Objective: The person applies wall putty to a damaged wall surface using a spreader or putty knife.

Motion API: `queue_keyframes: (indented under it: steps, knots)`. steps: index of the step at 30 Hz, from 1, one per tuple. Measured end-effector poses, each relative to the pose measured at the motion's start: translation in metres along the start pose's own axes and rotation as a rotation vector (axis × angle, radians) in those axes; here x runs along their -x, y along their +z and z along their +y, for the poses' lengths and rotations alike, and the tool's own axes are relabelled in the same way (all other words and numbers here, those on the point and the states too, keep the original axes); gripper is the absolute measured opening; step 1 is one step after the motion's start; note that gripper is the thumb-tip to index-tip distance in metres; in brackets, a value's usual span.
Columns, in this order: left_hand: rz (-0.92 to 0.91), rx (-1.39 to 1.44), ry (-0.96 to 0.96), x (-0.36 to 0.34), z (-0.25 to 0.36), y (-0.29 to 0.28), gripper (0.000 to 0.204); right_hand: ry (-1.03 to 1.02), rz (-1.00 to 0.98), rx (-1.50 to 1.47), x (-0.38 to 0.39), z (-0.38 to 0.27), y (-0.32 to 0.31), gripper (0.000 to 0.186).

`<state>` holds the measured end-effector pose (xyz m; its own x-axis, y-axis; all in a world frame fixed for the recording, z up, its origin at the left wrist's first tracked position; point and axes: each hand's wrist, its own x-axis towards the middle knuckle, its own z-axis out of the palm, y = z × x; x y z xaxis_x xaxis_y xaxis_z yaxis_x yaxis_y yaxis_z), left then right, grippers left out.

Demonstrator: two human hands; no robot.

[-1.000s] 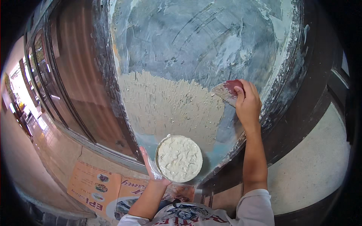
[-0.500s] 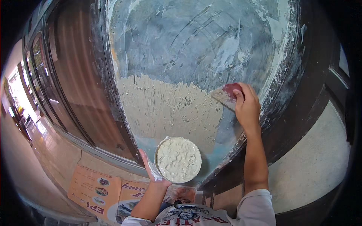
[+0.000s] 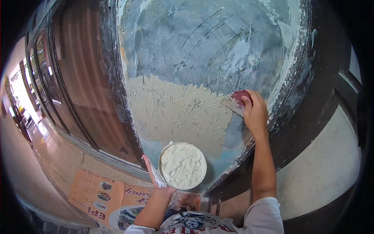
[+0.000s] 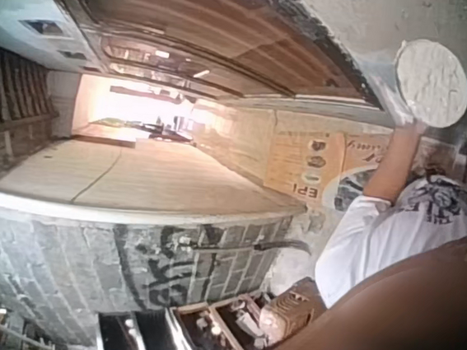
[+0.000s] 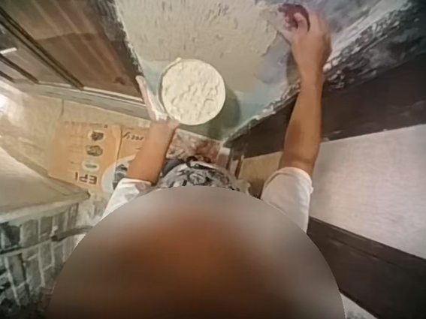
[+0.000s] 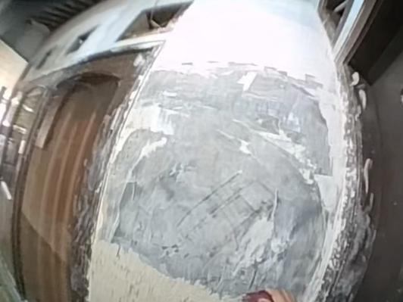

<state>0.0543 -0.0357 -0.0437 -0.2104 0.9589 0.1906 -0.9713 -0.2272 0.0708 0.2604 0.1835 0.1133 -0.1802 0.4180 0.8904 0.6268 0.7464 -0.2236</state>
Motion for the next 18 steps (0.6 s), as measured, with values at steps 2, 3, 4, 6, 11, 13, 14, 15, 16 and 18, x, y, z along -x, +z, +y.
queue_keyframes:
  steps: [2, 3, 4, 6, 11, 13, 14, 15, 16, 18]
  knots:
    - [0.025, -0.031, 0.013, 0.001, 0.0, -0.001, 0.105, 0.023, 0.011, -0.022, -0.007, 0.001, 0.0, 0.022]
    - [0.013, -0.024, 0.007, 0.002, 0.0, -0.001, 0.105, 0.053, 0.011, -0.016, -0.014, 0.005, -0.001, 0.023]
    - [0.001, -0.017, 0.0, 0.003, 0.0, 0.0, 0.105, 0.055, 0.01, -0.014, -0.016, 0.004, -0.004, 0.023]
    - [0.037, -0.025, 0.005, 0.005, -0.001, 0.002, 0.106, 0.142, 0.033, -0.152, -0.02, 0.003, -0.01, 0.023]
    - [0.043, -0.054, 0.004, 0.005, -0.002, -0.002, 0.106, 0.019, -0.044, -0.057, -0.004, 0.004, 0.001, 0.024]
    - [0.022, -0.052, -0.011, 0.003, -0.003, -0.002, 0.106, 0.029, 0.008, -0.058, -0.014, 0.007, -0.001, 0.024]
    - [0.02, -0.051, -0.015, 0.004, -0.004, -0.001, 0.106, 0.038, 0.058, -0.062, -0.019, 0.008, -0.003, 0.024]
    - [0.035, -0.032, -0.006, 0.006, -0.004, 0.001, 0.106, 0.051, 0.06, -0.091, -0.025, 0.004, -0.008, 0.025]
    - [0.05, -0.013, 0.003, 0.008, -0.004, 0.002, 0.106, 0.05, 0.06, -0.093, -0.025, 0.001, -0.011, 0.025]
    - [0.039, -0.01, 0.013, 0.008, -0.004, 0.002, 0.105, 0.058, 0.003, -0.16, -0.023, -0.003, -0.015, 0.025]
